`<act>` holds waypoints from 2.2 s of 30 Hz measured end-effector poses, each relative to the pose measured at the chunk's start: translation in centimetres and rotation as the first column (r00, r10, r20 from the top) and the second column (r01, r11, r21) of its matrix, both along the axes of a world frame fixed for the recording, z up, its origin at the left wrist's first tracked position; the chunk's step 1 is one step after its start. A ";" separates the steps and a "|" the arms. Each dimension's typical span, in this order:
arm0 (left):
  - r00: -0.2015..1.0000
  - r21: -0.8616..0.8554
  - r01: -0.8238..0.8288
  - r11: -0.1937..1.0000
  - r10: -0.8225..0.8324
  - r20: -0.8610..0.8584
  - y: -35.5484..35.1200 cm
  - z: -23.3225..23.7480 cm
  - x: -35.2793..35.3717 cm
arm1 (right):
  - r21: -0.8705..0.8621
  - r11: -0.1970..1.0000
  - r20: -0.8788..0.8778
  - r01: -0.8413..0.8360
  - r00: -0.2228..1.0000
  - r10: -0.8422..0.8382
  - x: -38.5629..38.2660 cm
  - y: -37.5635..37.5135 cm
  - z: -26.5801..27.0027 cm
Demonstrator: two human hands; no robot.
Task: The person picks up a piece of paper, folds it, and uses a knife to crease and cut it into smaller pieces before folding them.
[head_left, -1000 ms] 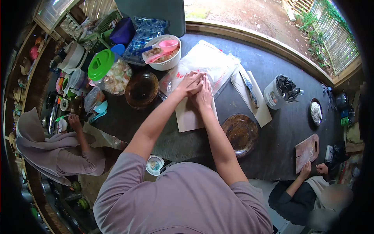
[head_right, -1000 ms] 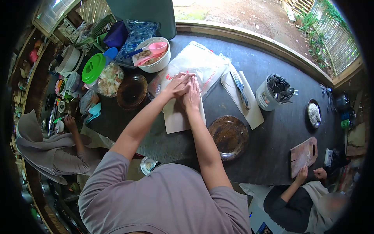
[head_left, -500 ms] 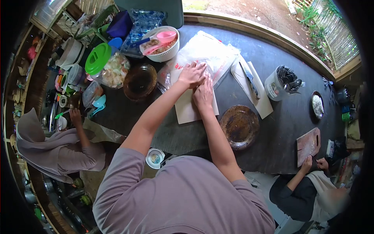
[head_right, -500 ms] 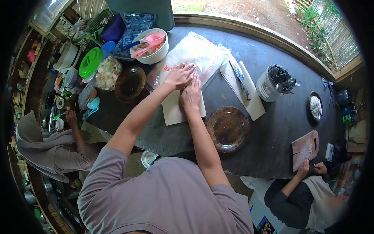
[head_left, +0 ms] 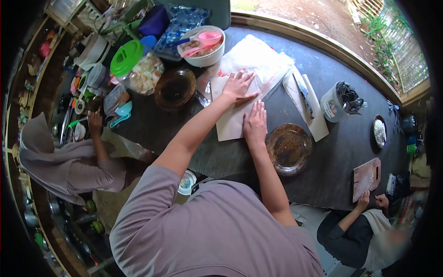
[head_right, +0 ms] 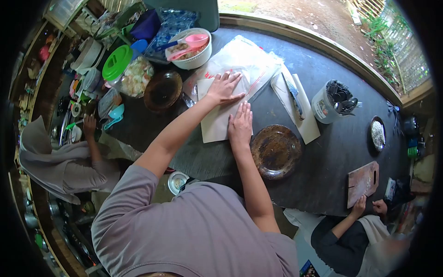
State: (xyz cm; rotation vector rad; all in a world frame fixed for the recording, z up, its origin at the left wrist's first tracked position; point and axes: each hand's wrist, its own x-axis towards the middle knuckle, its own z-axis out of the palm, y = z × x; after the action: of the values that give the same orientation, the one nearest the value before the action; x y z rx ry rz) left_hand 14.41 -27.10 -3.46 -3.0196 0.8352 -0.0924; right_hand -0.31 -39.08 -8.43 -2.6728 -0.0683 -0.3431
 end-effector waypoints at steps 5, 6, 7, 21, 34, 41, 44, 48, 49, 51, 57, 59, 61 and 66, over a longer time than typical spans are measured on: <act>1.000 0.042 0.006 0.999 -0.005 -0.011 0.0 0.3 -0.4 | -0.073 0.997 0.026 -0.011 1.000 0.013 -1.7 -0.7 -0.3; 1.000 0.039 0.007 0.999 -0.007 -0.018 0.0 0.4 -0.4 | -0.090 0.996 0.020 -0.011 1.000 0.013 -2.0 -0.8 -0.3; 1.000 0.037 0.003 0.999 -0.002 -0.018 0.1 0.5 -0.5 | -0.092 0.996 0.020 -0.016 1.000 0.018 -2.4 -0.8 -0.3; 1.000 0.028 -0.020 0.999 0.020 -0.006 -0.3 -0.2 -0.2 | -0.231 0.973 -0.012 0.000 1.000 -0.003 -6.2 -1.8 0.2; 0.995 0.053 -0.067 0.996 0.071 -0.075 -1.1 0.5 0.0 | -0.381 0.923 -0.033 0.045 0.998 -0.062 -10.5 -1.8 1.3; 0.990 0.050 -0.101 0.994 0.106 -0.094 -1.9 0.9 0.1 | -0.440 0.897 -0.033 0.034 0.998 -0.055 -12.2 -2.1 1.2; 0.984 0.061 -0.100 0.993 0.108 -0.141 -2.2 1.3 0.6 | -0.416 0.908 -0.038 0.054 0.996 -0.077 -12.0 -1.4 1.7; 0.980 0.129 -0.112 0.985 0.131 -0.152 -2.5 1.8 0.7 | -0.107 0.994 -0.006 0.024 1.000 -0.025 -13.0 -1.7 4.1; 0.975 0.159 -0.123 0.980 0.149 -0.165 -2.7 1.9 0.8 | 0.107 0.993 0.043 -0.041 0.998 0.036 -13.6 -2.3 5.7; 0.966 0.134 -0.158 0.978 0.182 -0.185 -2.8 1.2 0.8 | 0.222 0.974 0.187 0.052 0.978 -0.094 -14.9 -4.3 8.2; 0.945 -0.026 -0.244 0.969 0.232 -0.229 -2.3 -0.1 -0.2 | -0.002 0.815 0.494 0.580 0.709 -0.503 -17.8 -15.2 8.5; 0.957 -0.070 -0.252 0.965 0.238 -0.168 -2.2 -0.8 -0.8 | 0.352 0.617 -0.048 0.704 0.672 -0.739 -18.5 -17.9 6.8; 0.985 -0.205 -0.174 0.963 0.166 -0.056 -1.6 -1.5 -1.5 | 0.408 0.586 -0.131 0.700 0.680 -0.721 -18.6 -19.4 5.1; 0.981 -0.428 -0.023 0.904 0.102 0.163 0.2 -4.0 -2.2 | 0.528 0.599 -0.174 0.602 0.767 -0.617 -18.6 -22.5 1.8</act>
State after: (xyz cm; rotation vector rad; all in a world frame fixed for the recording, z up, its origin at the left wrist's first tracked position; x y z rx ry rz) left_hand 12.17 -26.88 -7.48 -3.3579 0.7872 -0.6204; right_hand -18.90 -61.57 -6.65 -2.0091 0.8476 -0.5141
